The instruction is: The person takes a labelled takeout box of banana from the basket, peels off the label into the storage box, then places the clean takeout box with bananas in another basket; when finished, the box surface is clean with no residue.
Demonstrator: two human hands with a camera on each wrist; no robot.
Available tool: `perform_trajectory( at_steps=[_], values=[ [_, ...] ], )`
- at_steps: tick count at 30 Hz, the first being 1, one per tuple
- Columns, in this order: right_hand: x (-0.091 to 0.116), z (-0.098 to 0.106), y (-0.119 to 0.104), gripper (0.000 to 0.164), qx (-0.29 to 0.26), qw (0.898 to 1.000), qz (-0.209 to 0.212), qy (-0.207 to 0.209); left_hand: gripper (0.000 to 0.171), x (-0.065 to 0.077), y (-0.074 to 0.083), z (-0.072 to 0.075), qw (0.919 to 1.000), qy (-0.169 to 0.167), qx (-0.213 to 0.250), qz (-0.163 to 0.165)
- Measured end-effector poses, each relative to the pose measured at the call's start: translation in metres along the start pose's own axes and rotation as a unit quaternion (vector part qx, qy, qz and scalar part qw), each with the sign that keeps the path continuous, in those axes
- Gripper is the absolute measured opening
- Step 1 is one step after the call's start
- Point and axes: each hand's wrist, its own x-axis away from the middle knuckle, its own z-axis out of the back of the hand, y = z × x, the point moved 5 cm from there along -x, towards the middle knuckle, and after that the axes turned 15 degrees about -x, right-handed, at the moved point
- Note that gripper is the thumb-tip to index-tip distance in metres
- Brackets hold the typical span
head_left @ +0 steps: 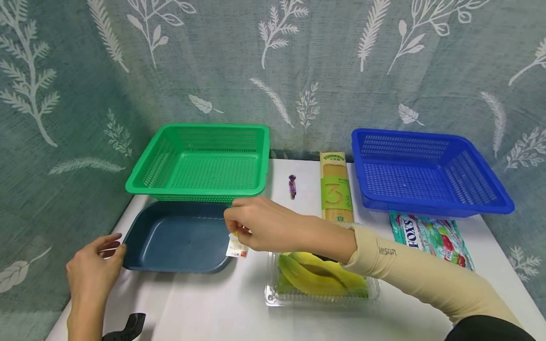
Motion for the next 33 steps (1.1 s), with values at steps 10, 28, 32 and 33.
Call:
perform_trajectory(
  at_steps=[10, 28, 32, 33],
  values=[
    [-0.02, -0.008, 0.004, 0.025, 0.017, 1.0, -0.005, -0.015, 0.03, -0.003, 0.001, -0.003, 0.9998, -0.017, 0.008, 0.012],
    [-0.062, -0.041, 0.027, 0.027, 0.046, 0.993, -0.074, -0.076, 0.029, -0.002, 0.001, -0.003, 0.9996, -0.014, 0.025, 0.008],
    [-0.069, -0.047, 0.026, 0.027, 0.05, 0.991, -0.083, -0.087, 0.029, -0.002, 0.001, -0.003, 0.9996, -0.012, 0.025, 0.008],
    [-0.071, -0.048, 0.026, 0.027, 0.049, 0.991, -0.087, -0.09, 0.029, -0.002, 0.0, -0.003, 0.9996, -0.011, 0.025, 0.008]
  ],
)
